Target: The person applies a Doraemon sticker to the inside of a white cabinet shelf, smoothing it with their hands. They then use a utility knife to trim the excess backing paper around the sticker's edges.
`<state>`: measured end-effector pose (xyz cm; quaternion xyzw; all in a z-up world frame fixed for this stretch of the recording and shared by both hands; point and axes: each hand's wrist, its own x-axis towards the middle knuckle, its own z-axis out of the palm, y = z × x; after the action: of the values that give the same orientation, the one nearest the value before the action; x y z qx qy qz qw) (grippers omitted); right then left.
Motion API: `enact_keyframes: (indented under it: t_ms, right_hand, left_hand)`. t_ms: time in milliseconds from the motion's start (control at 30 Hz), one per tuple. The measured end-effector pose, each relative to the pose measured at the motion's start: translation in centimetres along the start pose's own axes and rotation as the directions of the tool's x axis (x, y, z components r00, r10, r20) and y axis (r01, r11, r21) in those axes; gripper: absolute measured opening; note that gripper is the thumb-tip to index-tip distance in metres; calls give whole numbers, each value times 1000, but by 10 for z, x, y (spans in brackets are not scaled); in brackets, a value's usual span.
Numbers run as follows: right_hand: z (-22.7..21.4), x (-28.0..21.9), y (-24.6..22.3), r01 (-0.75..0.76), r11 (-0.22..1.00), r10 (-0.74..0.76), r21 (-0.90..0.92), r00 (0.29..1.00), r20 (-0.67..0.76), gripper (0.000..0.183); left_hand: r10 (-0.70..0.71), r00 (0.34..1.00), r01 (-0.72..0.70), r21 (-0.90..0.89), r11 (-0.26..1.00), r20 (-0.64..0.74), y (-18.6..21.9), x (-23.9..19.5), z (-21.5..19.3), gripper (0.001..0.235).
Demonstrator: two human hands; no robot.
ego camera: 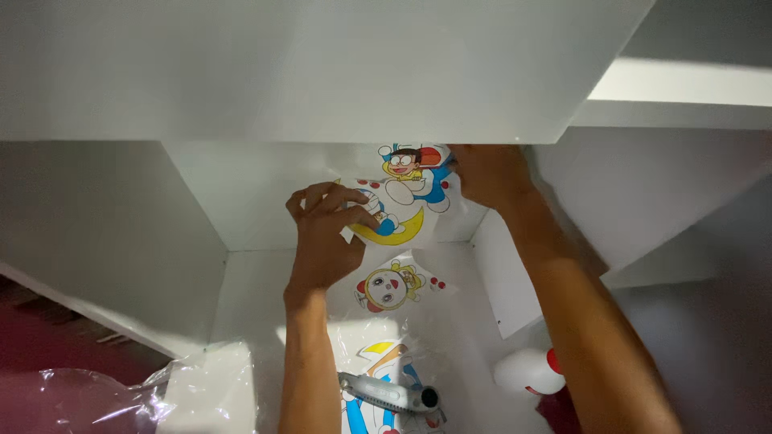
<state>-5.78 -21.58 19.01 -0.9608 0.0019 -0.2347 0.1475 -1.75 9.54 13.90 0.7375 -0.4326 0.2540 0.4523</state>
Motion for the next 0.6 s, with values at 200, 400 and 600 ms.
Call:
enact_keyframes:
  t_ms: [200, 400, 600]
  right_hand:
    - [2, 0, 5, 25, 995, -26, -92, 1000, -11, 36]
    - [5, -1, 9, 47, 982, -51, -181, 999, -18, 34]
    - [7, 0, 11, 68, 960, -78, -270, 997, -25, 33]
  left_hand:
    - [33, 999, -35, -55, 998, -36, -13, -3, 6, 29]
    - [59, 998, -63, -139, 988, -37, -21, -5, 8, 32]
    - [36, 999, -42, -232, 972, -29, -9, 0, -2, 29]
